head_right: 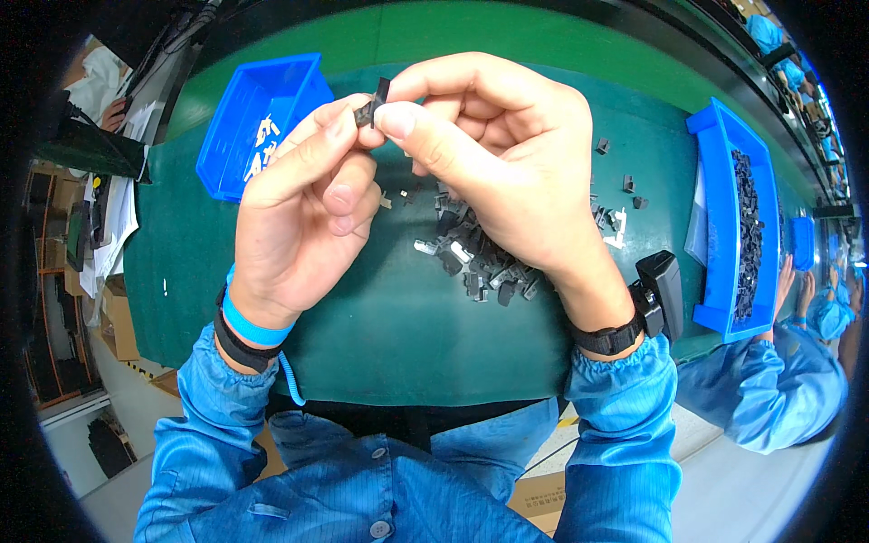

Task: Manually assembling small black plastic components at a factory workbench.

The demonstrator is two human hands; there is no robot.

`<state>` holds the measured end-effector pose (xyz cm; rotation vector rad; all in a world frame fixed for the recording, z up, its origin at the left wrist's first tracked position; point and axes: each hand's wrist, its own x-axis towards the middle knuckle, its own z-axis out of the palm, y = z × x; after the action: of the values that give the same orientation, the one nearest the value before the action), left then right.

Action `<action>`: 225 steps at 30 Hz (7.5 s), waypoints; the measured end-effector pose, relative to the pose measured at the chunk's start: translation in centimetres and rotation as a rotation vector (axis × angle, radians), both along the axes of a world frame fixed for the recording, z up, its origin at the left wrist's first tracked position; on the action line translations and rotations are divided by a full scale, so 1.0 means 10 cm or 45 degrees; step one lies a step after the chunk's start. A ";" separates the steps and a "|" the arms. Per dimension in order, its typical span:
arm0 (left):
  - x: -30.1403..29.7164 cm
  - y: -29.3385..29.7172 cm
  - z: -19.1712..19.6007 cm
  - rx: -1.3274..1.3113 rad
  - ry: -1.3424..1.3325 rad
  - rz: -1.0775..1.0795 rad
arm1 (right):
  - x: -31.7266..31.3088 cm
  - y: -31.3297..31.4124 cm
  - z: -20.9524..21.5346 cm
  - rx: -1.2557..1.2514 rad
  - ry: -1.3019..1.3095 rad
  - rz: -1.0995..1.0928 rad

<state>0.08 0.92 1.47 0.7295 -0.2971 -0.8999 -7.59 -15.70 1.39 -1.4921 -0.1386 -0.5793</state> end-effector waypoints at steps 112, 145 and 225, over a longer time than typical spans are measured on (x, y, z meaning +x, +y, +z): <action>0.00 0.00 -0.09 -0.116 -0.069 0.028 | -0.02 -0.10 0.00 -0.121 -0.112 -0.070; -0.04 -0.02 -0.02 0.048 -0.468 0.358 | -0.02 -0.04 0.00 -0.491 -0.137 -0.161; -0.12 -0.01 0.08 -0.452 -0.051 -0.569 | -1.10 2.03 1.39 -1.448 -0.643 -0.549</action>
<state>-1.14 0.81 2.29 0.3537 -0.6549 -1.2147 -18.58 4.60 15.30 -2.4620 -0.6257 -1.3616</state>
